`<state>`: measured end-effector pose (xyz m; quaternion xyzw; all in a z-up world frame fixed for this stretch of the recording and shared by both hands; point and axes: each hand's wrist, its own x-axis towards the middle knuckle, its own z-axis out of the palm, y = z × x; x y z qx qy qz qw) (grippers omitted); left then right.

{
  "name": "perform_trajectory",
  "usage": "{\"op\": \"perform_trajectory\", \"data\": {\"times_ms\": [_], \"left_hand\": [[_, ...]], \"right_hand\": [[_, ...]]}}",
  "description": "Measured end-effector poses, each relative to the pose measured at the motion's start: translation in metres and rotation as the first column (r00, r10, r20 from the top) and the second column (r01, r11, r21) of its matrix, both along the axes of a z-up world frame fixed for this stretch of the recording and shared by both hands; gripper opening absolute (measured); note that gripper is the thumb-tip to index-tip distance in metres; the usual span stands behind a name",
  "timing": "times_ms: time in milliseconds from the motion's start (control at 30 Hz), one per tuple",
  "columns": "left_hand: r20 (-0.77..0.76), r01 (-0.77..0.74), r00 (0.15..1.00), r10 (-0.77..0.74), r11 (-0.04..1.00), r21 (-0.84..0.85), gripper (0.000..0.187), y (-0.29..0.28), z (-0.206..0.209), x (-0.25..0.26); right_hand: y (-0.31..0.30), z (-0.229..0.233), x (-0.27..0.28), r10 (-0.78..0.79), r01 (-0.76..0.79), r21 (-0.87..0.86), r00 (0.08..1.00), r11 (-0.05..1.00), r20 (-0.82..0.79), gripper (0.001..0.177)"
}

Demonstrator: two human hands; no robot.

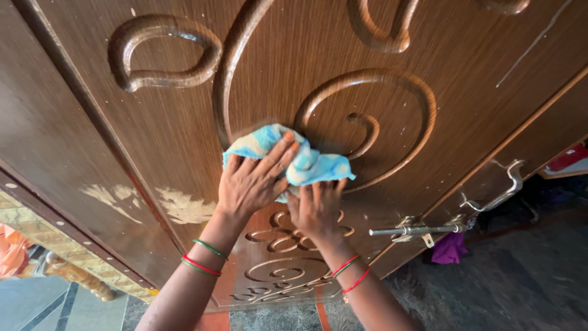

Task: The person wipes a brown wooden door with a blue cloth, moving the cloth in circular and back-and-forth motions across the carved surface and around the metal latch.

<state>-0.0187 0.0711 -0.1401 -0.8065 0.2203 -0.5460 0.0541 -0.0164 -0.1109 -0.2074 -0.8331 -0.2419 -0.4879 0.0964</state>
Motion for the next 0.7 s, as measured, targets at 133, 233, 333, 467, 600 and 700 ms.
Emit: {"op": "perform_trajectory", "data": {"times_ms": [133,233,333,467,600,700], "left_hand": [[0.019,0.024,1.000,-0.022,0.994,-0.105,0.069,-0.015,0.006,0.005],[0.000,-0.033,0.999,0.034,0.990,-0.136,0.072,-0.037,0.007,0.008],[0.030,-0.014,0.999,0.019,0.989,-0.147,0.070,-0.058,0.008,0.010],[-0.019,0.046,0.999,-0.048,0.996,-0.070,0.066,-0.080,0.015,0.004],[-0.005,0.151,0.989,-0.151,0.988,0.023,0.064,-0.098,0.043,0.003],[0.037,0.189,0.981,-0.191,0.980,0.057,0.059,-0.109,0.065,0.008]], "right_hand": [[-0.013,0.014,0.004,0.029,-0.029,0.016,0.999,0.999,0.031,0.055],[-0.016,0.015,0.001,-0.025,0.024,0.030,0.999,0.999,0.028,0.047],[-0.023,0.015,-0.004,-0.081,0.074,0.086,0.994,0.994,0.074,0.050],[-0.044,0.023,-0.012,-0.125,0.117,0.143,0.991,0.983,0.048,0.060],[-0.069,0.050,-0.010,-0.186,0.168,0.182,0.979,0.969,0.086,0.050],[-0.090,0.077,-0.001,-0.186,0.166,0.169,0.976,0.972,0.111,0.051]]}}
